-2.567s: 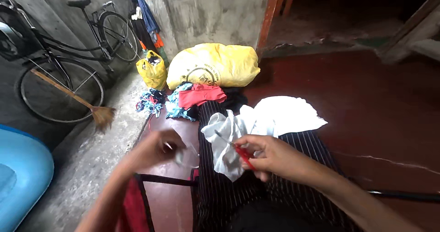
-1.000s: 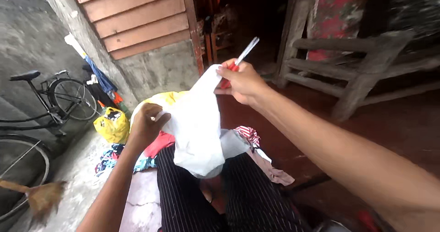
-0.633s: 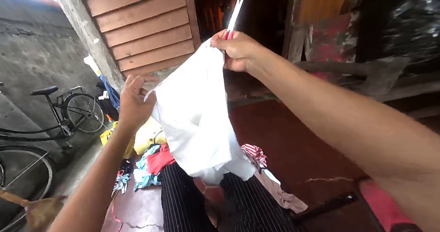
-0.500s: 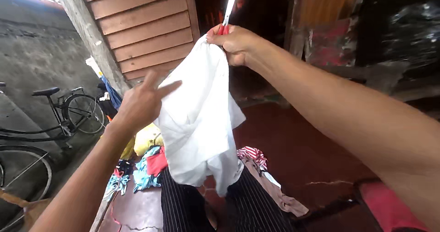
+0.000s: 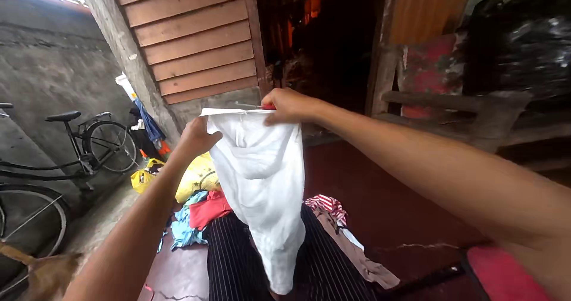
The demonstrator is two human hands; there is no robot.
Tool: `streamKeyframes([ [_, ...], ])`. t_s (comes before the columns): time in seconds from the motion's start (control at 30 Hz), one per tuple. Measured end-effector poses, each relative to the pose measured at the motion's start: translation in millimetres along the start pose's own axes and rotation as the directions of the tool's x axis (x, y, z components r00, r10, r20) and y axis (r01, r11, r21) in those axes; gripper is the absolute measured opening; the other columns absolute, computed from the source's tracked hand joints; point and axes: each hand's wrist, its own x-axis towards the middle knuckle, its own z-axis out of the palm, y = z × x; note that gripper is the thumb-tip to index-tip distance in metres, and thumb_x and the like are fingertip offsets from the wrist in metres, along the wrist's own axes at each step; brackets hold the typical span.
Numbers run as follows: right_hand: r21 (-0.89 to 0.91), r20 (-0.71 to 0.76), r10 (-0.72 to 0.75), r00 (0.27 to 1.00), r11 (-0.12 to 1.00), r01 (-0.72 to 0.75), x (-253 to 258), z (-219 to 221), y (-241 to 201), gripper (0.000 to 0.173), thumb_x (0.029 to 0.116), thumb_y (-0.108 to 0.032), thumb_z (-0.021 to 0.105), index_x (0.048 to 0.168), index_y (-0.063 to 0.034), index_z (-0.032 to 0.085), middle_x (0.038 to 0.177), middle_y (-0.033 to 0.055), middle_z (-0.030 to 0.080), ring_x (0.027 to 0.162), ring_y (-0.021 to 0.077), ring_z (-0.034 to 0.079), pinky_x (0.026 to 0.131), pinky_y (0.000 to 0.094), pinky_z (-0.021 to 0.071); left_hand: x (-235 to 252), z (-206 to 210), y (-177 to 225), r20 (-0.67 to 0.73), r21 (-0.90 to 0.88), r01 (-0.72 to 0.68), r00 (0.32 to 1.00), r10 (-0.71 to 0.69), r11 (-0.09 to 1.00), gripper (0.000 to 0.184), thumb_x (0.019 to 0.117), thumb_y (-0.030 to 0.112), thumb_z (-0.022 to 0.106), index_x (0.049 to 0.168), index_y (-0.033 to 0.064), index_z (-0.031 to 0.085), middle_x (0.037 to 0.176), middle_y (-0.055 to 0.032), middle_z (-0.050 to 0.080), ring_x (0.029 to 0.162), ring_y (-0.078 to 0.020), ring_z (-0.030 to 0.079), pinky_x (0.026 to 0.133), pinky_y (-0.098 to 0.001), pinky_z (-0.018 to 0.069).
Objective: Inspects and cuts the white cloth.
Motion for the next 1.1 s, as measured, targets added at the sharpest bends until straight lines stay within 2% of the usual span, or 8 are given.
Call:
streamKeyframes([
  [0.13, -0.008, -0.115, 0.104, 0.988, 0.994, -0.106, 10.3, 29.9, 17.1, 0.012, 0.0958, -0.013, 0.068, 0.095, -0.0013, 0.068, 0.091, 0.0166, 0.065, 0.088, 0.0322, 0.064, 0.078, 0.0540, 0.0499, 10.7, 10.8, -15.1, 0.030, 0.049, 0.098, 0.995, -0.099, 0.994, 0.044, 0.0974, 0.027, 0.068, 0.135, 0.0063, 0.061, 0.114, -0.0268, 0.067, 0.102, -0.0446, 0.067, 0.088, -0.0694, 0.0489],
  [0.27, 0.057, -0.202, 0.168, 0.965, 0.986, -0.160, 20.3, 55.6, 27.7, 0.012, 0.0967, -0.012, 0.065, 0.100, -0.0012, 0.068, 0.097, 0.0187, 0.067, 0.095, 0.0350, 0.065, 0.082, 0.0556, 0.0511, 8.4, 30.7, -36.6, 0.155, -0.059, 0.296, 0.946, -0.284, 0.953, 0.051, 0.1032, 0.035, 0.061, 0.149, 0.0156, 0.048, 0.083, -0.0165, 0.066, 0.056, -0.0211, 0.061, 0.056, -0.0381, 0.0550],
  [0.5, 0.228, -0.217, 0.176, 0.960, 0.966, -0.125, 29.4, 113.2, 37.4, 0.013, 0.0955, -0.008, 0.064, 0.104, 0.0009, 0.067, 0.097, 0.0211, 0.067, 0.093, 0.0378, 0.065, 0.082, 0.0587, 0.0505, -25.7, 71.6, -71.5, 0.397, -0.560, 0.584, 0.812, -0.428, 0.588, 0.047, 0.1074, 0.035, 0.051, 0.147, 0.0121, 0.038, 0.077, -0.0107, 0.070, 0.054, -0.0102, 0.062, 0.050, -0.0215, 0.0493],
  [0.63, 0.432, -0.199, 0.218, 0.956, 0.895, -0.114, 22.9, 169.9, 40.1, 0.017, 0.0940, -0.008, 0.067, 0.107, 0.0037, 0.067, 0.100, 0.0227, 0.067, 0.096, 0.0367, 0.065, 0.087, 0.0582, 0.0504, -63.2, 120.0, -101.3, 0.273, -0.741, 0.472, 0.862, -0.428, 0.478, 0.047, 0.1044, 0.016, 0.057, 0.144, -0.0004, 0.038, 0.115, -0.0222, 0.064, 0.085, -0.0257, 0.072, 0.074, -0.0384, 0.0618],
  [0.73, 0.585, -0.192, 0.234, 0.953, 0.807, -0.080, 1.5, 206.8, 22.1, 0.018, 0.0939, -0.006, 0.067, 0.109, 0.0036, 0.068, 0.098, 0.0211, 0.067, 0.092, 0.0329, 0.065, 0.084, 0.0545, 0.0523, -93.2, 153.0, -113.1, 0.038, -0.795, 0.338, 0.856, -0.515, 0.504, 0.049, 0.0997, 0.009, 0.063, 0.140, -0.0098, 0.042, 0.120, -0.0260, 0.064, 0.096, -0.0284, 0.071, 0.083, -0.0419, 0.0604],
  [0.87, 0.680, -0.176, 0.084, 0.981, 0.730, 0.059, -65.4, 239.3, -20.0, 0.017, 0.0915, -0.003, 0.067, 0.108, 0.0014, 0.069, 0.090, 0.0137, 0.068, 0.081, 0.0227, 0.065, 0.076, 0.0453, 0.0553, -176.5, 181.9, -88.2, -0.424, -0.835, -0.015, 0.655, -0.625, 0.550, 0.053, 0.0941, -0.001, 0.059, 0.140, -0.0071, 0.035, 0.120, -0.0148, 0.060, 0.104, -0.0156, 0.064, 0.092, -0.0378, 0.0566],
  [0.93, 0.671, -0.174, -0.007, 0.985, 0.731, 0.124, -111.2, 262.1, -41.1, 0.017, 0.0901, 0.000, 0.068, 0.107, -0.0004, 0.070, 0.095, 0.0113, 0.070, 0.085, 0.0199, 0.067, 0.078, 0.0419, 0.0575, -223.6, 207.4, -71.6, -0.360, -0.917, -0.057, 0.546, -0.757, 0.395, 0.042, 0.1023, 0.004, 0.044, 0.143, -0.0014, 0.034, 0.124, -0.0114, 0.056, 0.109, -0.0135, 0.058, 0.092, -0.0381, 0.0531],
  [1.1, 0.562, -0.094, 0.006, 0.996, 0.826, 0.048, -189.8, 331.4, -56.4, 0.024, 0.0813, 0.000, 0.076, 0.103, -0.0080, 0.073, 0.096, 0.0091, 0.066, 0.084, 0.0217, 0.066, 0.074, 0.0434, 0.0593, -271.9, 221.3, -58.6, 0.118, -0.982, -0.072, 0.501, -0.857, -0.177, 0.024, 0.1092, 0.013, 0.032, 0.121, 0.0026, 0.050, 0.104, -0.0090, 0.058, 0.092, -0.0158, 0.057, 0.079, -0.0373, 0.0518],
])
